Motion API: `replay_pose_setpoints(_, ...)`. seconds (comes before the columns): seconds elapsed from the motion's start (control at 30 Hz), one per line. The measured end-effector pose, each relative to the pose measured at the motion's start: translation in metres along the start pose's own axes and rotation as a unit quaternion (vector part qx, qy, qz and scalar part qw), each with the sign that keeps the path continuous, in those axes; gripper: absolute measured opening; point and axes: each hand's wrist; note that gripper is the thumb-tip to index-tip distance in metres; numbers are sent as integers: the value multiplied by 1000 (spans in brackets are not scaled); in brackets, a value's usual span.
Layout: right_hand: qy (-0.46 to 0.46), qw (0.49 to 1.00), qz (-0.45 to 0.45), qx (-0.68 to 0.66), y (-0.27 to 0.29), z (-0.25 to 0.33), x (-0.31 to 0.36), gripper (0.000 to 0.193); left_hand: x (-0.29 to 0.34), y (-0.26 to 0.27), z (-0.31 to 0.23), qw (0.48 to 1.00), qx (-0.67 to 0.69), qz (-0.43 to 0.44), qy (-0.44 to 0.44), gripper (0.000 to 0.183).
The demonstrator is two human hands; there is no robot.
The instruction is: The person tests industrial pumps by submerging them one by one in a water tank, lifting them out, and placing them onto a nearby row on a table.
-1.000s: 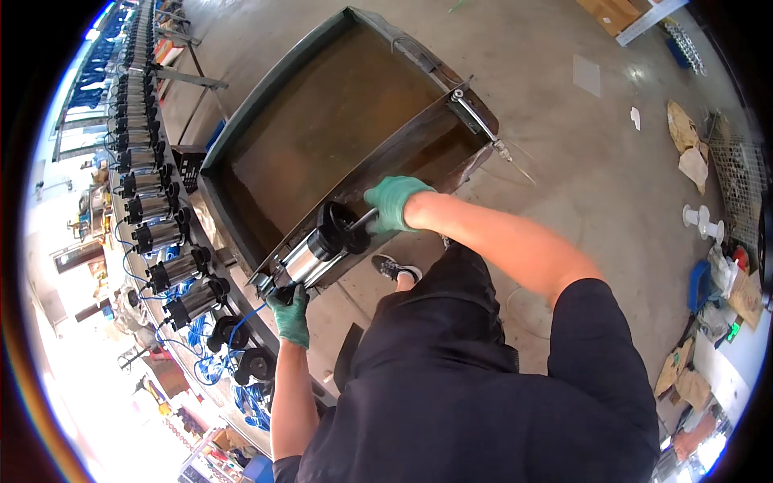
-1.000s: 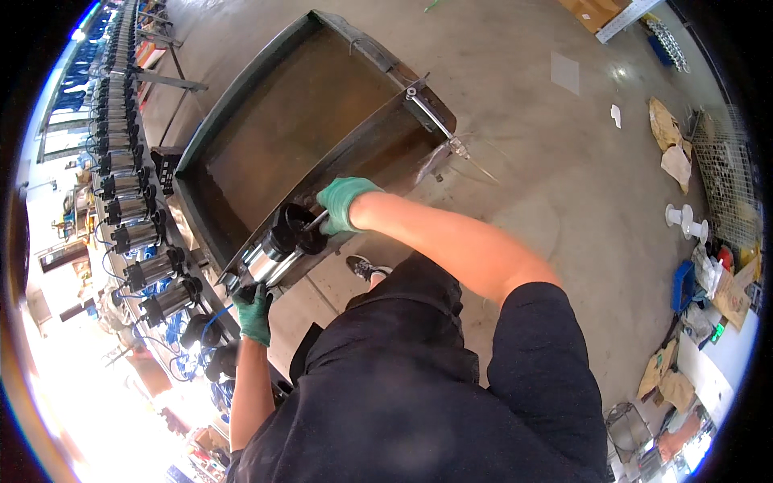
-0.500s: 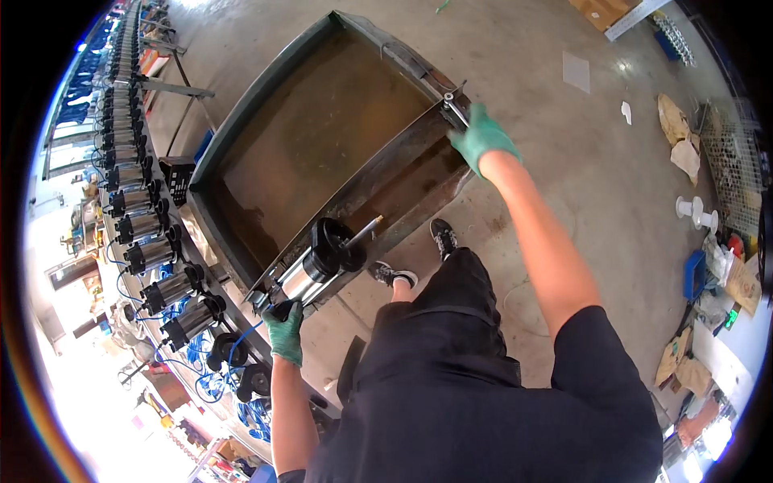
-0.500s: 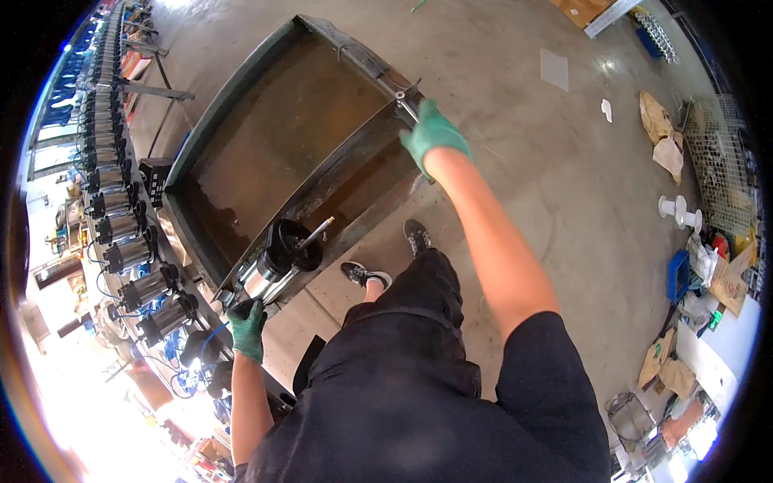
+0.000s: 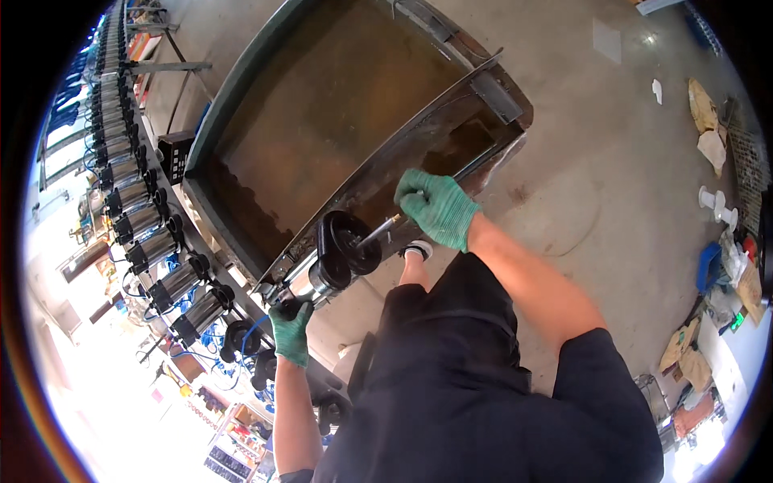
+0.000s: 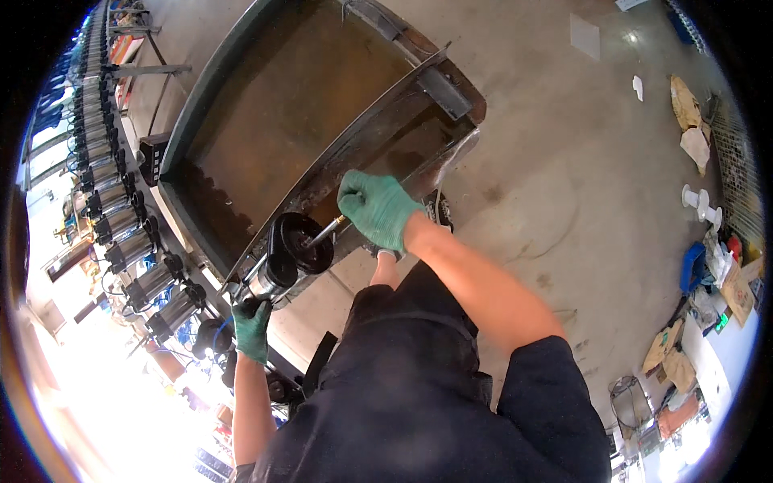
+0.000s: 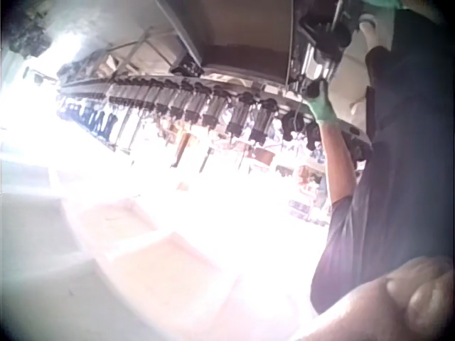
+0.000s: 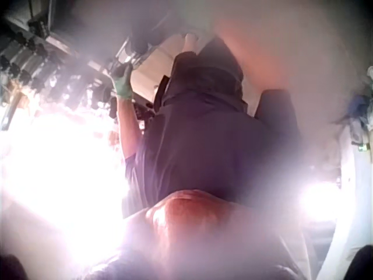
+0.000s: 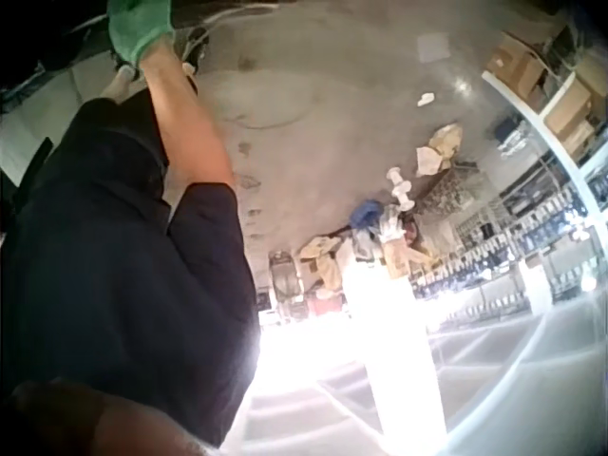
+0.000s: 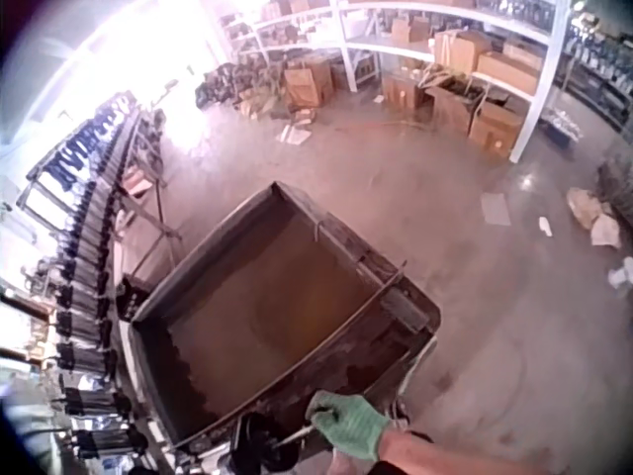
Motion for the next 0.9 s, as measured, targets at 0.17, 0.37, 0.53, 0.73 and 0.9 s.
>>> replay_pose_setpoints(0.17, -62, 974, 60, -210, -15, -13, -6, 13, 1, 4, -2, 999, -16, -12, 30, 50)
replay_pose_setpoints(0.37, -28, 984, 52, -169, -17, -16, -9, 13, 2, 5, -7, 998, -43, -16, 32, 45)
replay_pose_setpoints(0.53, 12, 995, 28, -97, -21, -16, -10, 17, 2, 8, -9, 997, -43, -10, 58, 46)
replay_pose_setpoints(0.73, -15, 995, 31, -95, -21, -14, -10, 16, 4, -1, -15, 998, -31, -23, 52, 48)
replay_pose_setpoints(0.9, -1, 993, 27, -117, -23, -18, -12, 18, 6, -2, -17, 998, -24, -22, 49, 48)
Point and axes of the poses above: each hand's wrist, its own x-axis away from the middle knuckle, its own y-axis out of the back of the hand, z = x × y, and after that the axes turned 7 degrees about z, right-handed
